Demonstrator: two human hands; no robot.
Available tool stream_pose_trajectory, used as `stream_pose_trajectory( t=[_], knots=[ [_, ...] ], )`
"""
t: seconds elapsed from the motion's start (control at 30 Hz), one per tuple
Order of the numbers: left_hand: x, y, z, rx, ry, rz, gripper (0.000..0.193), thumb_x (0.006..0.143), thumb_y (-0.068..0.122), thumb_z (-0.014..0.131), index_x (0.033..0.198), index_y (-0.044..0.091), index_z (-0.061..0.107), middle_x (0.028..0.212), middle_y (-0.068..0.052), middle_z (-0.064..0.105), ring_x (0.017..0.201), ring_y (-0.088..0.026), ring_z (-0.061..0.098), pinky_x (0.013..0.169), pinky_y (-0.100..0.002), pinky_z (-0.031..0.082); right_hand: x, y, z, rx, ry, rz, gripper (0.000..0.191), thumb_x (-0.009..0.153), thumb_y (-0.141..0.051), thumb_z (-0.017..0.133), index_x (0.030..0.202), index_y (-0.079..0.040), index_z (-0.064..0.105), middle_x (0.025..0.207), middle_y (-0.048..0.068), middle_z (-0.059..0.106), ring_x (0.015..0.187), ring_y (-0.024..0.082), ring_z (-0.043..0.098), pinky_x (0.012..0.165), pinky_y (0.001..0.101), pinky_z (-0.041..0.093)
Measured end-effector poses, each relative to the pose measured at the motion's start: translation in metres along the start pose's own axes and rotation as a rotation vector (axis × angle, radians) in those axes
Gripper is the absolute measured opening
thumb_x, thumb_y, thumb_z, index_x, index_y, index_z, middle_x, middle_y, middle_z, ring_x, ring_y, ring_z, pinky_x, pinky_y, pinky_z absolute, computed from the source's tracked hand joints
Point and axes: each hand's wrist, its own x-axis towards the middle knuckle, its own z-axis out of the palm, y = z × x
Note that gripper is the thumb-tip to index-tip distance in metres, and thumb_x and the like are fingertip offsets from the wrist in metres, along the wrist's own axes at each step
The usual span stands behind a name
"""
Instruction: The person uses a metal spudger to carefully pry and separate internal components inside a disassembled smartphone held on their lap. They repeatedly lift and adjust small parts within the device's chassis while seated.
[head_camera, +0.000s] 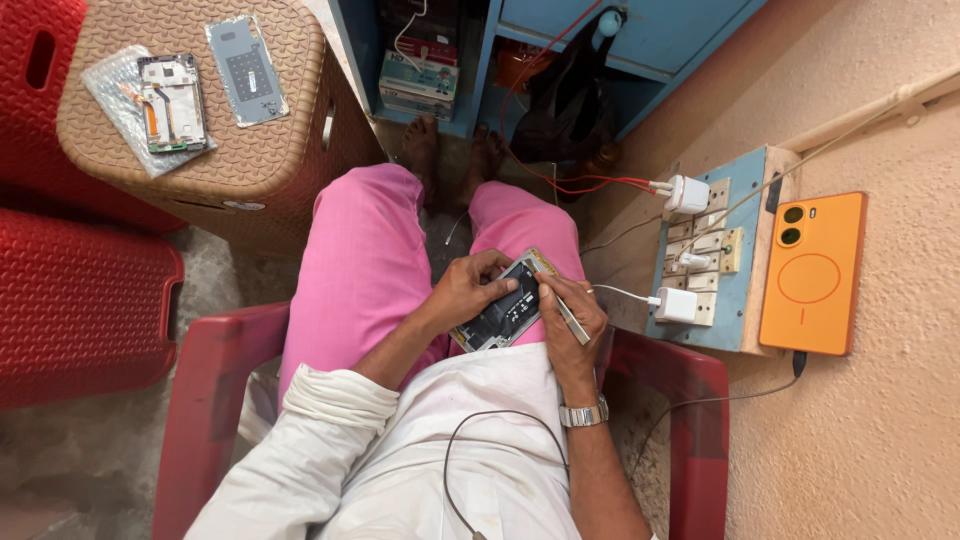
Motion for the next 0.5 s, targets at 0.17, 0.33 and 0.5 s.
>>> stream_pose_trajectory(
  t=[0.17, 0.33, 0.5],
  knots=[
    [0.0006, -0.0003, -0.0002, -0.033, -0.002, 0.007, 0.027, 0.088, 0.016, 0.076, 0.110, 0.002, 0.071, 0.076, -0.002, 0.069, 0.067, -0.006, 0.061, 0.061, -0.025, 0.051, -0.0007, 0.0017, -0.0001, 0.004, 0.012, 0.026, 0.018, 0.097, -0.007, 0.069, 0.112, -0.001, 0.076, 0.107, 0.011, 0.078, 0.101, 0.020, 0.071, 0.095, 0.0340, 0.051],
    [0.0001, -0.0019, 0.0006, -0.046, -0.018, -0.020, 0.027, 0.088, 0.016, 0.076, 0.111, 0.001, 0.072, 0.075, -0.006, 0.068, 0.067, -0.008, 0.058, 0.060, -0.027, 0.049, -0.0025, 0.0035, 0.0012, 0.002, 0.021, 0.000, 0.017, 0.097, -0.005, 0.069, 0.112, -0.001, 0.076, 0.106, 0.011, 0.078, 0.101, 0.021, 0.071, 0.098, 0.0349, 0.050],
    [-0.0020, -0.0046, 0.0015, -0.029, 0.001, 0.049, 0.026, 0.088, 0.016, 0.075, 0.110, 0.001, 0.071, 0.077, -0.002, 0.070, 0.069, -0.005, 0.062, 0.063, -0.025, 0.052, -0.0038, 0.0040, 0.0018, -0.038, 0.008, 0.003, 0.019, 0.094, -0.005, 0.069, 0.112, -0.002, 0.076, 0.107, 0.010, 0.078, 0.099, 0.020, 0.070, 0.091, 0.0320, 0.053]
  ],
)
